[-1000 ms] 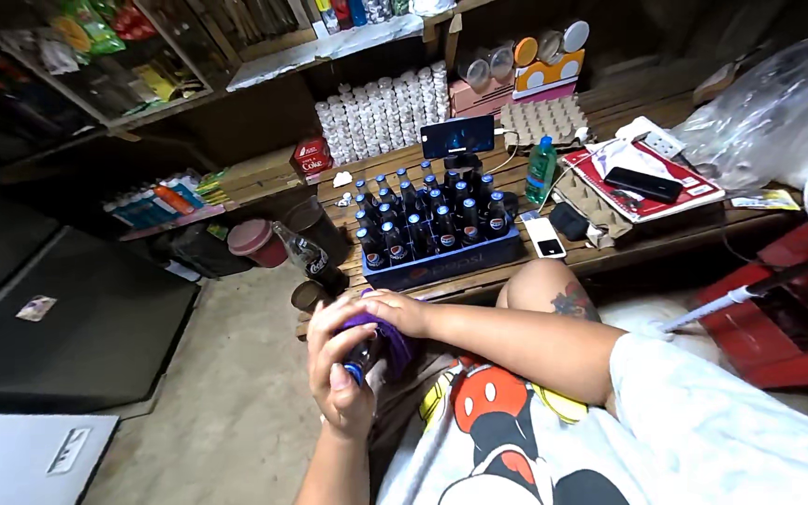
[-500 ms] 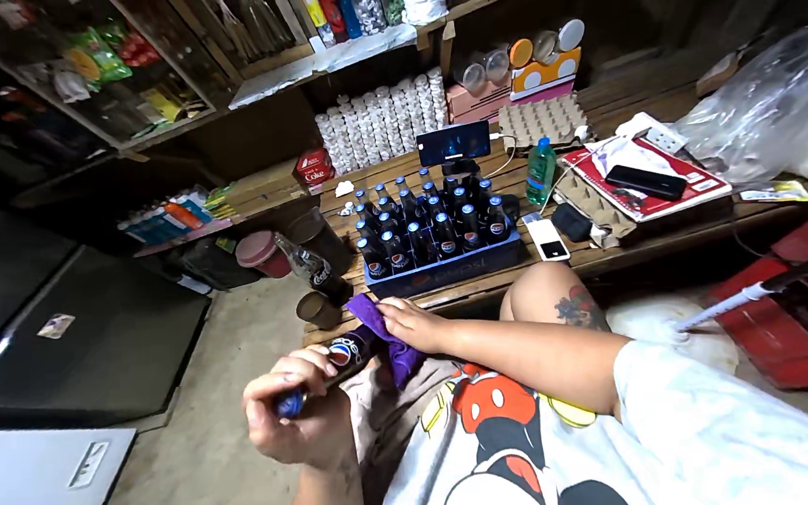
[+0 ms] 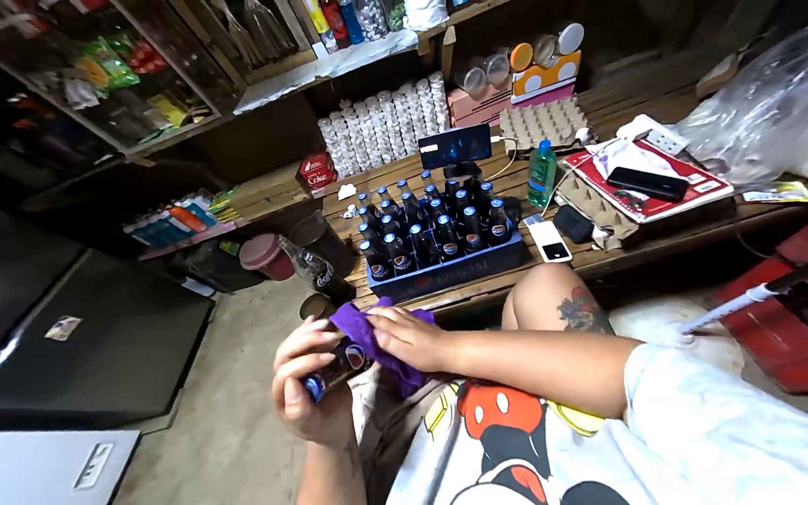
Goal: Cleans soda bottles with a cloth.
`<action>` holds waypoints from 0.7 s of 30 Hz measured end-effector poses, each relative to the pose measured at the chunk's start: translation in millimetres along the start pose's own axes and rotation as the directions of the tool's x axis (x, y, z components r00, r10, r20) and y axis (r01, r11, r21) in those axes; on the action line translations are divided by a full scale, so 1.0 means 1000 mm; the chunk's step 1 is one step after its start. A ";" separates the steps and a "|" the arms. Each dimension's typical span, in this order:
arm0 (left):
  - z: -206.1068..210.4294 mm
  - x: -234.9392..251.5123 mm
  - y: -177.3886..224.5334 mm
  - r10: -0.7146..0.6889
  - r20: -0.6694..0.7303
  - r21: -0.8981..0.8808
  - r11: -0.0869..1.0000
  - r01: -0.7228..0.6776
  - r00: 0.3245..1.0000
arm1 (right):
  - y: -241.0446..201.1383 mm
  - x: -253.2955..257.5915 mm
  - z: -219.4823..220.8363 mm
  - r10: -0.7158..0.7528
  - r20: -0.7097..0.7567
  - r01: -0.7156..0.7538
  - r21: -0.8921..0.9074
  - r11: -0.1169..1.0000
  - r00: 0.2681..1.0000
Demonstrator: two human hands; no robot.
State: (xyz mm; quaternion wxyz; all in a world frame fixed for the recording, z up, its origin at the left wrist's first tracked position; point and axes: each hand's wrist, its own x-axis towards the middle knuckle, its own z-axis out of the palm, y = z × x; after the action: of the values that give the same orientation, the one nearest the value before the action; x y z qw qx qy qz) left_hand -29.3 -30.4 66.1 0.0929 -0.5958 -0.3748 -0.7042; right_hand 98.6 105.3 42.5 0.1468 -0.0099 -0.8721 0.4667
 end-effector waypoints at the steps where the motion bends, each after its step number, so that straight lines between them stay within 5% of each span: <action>1: -0.001 -0.001 0.000 -0.007 -0.046 0.046 0.999 0.009 0.999 | -0.007 -0.001 0.003 -0.099 -0.040 0.099 -0.006 0.995 0.994; 4: 0.002 -0.005 0.003 0.015 -0.111 0.191 0.982 0.006 0.994 | -0.033 0.000 0.009 -0.353 -0.127 0.356 0.001 0.934 0.927; 7: 0.006 -0.009 0.008 0.055 -0.097 0.296 0.955 -0.024 0.994 | -0.046 0.005 0.007 -0.425 -0.115 0.427 -0.004 0.904 0.898; 21: 0.012 -0.020 0.012 0.108 -0.042 0.334 0.939 -0.088 0.993 | -0.022 0.028 -0.001 -0.212 0.058 0.211 0.024 0.977 0.975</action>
State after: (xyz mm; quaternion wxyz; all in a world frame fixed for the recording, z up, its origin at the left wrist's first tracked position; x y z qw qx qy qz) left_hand -7.8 -37.2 52.7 0.2378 -0.5685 -0.4546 -0.6431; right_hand 74.7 97.6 68.1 0.1693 0.0985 -0.8681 0.4562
